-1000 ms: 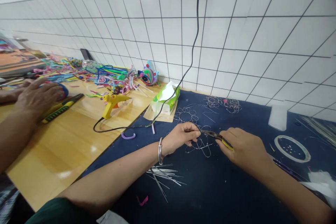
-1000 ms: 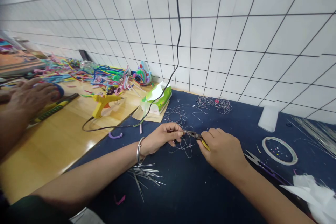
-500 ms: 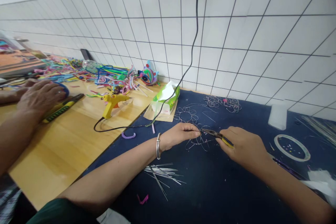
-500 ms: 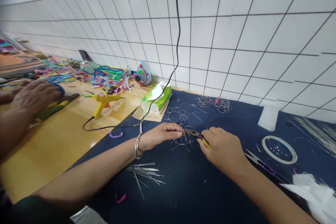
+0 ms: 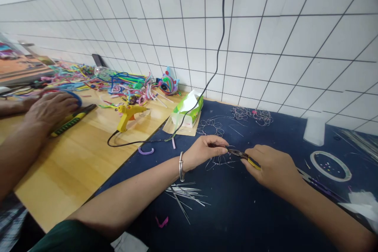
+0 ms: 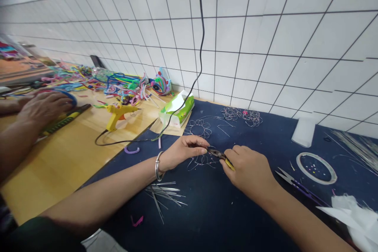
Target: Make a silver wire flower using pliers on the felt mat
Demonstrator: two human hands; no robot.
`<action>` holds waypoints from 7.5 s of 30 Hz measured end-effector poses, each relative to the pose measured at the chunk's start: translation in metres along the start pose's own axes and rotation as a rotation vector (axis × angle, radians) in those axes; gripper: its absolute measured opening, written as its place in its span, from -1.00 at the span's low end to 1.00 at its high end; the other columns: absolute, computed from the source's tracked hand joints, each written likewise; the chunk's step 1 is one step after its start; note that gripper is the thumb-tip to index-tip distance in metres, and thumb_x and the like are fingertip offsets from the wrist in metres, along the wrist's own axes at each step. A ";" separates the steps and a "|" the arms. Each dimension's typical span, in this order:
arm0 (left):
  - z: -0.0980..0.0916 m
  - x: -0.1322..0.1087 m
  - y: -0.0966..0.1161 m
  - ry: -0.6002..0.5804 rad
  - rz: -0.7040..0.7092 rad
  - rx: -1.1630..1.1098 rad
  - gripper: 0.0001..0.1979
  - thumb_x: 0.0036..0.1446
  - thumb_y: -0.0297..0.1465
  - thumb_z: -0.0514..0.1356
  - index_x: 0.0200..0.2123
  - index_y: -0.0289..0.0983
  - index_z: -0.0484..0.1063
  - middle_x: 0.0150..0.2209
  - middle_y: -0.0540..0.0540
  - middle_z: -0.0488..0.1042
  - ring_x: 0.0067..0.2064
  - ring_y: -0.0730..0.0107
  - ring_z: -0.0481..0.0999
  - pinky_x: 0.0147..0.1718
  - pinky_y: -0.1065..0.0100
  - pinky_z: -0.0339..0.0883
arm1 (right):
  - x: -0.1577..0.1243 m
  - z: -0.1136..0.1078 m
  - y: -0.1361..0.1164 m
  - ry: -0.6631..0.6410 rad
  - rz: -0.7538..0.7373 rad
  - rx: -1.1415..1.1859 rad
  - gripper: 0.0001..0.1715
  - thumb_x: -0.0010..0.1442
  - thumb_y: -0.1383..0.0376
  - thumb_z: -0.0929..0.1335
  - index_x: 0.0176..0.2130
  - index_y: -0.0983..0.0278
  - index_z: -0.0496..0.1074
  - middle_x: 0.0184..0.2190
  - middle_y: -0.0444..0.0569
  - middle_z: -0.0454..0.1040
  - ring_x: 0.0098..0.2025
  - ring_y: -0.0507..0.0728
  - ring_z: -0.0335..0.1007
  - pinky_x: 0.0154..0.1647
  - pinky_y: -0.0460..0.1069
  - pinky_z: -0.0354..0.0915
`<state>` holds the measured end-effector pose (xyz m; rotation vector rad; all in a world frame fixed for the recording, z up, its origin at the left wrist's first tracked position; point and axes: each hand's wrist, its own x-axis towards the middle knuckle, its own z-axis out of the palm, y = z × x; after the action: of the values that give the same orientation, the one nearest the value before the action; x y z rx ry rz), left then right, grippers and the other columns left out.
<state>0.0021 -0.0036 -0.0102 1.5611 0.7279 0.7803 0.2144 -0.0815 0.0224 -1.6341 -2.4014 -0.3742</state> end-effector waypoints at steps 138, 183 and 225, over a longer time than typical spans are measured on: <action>0.008 0.003 -0.012 0.611 0.015 -0.406 -0.89 0.06 -0.37 0.10 -0.37 -0.25 0.20 -0.47 0.04 0.30 -0.47 0.55 0.35 -0.46 0.49 0.27 | 0.048 0.003 -0.050 0.361 0.009 -0.448 -0.73 0.20 0.17 0.22 -0.20 0.27 0.36 -0.47 -0.06 0.29 -0.38 0.07 0.10 -0.38 0.01 -0.07; 0.003 0.001 -0.005 0.501 -0.032 -0.445 -0.86 0.05 -0.38 0.14 -0.40 -0.29 0.21 -0.35 -0.06 0.43 -0.47 0.57 0.41 -0.51 0.51 0.26 | 0.038 -0.002 -0.041 0.343 -0.021 -0.383 -0.73 0.19 0.20 0.23 -0.20 0.30 0.39 -0.45 -0.03 0.32 -0.37 0.07 0.11 -0.37 -0.02 -0.04; -0.017 0.002 0.008 0.224 0.094 -0.294 -0.89 0.08 -0.41 0.14 -0.38 -0.32 0.24 -0.52 0.02 0.40 -0.56 0.60 0.34 -0.54 0.52 0.22 | 0.032 -0.047 0.001 0.215 -0.177 -0.275 -0.75 0.16 0.18 0.26 -0.24 0.26 0.41 -0.41 -0.04 0.39 -0.36 0.07 0.20 -0.33 -0.02 0.05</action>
<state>-0.0101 0.0067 -0.0007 1.2606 0.6698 1.0935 0.2047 -0.0683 0.0775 -1.3957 -2.4171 -0.8981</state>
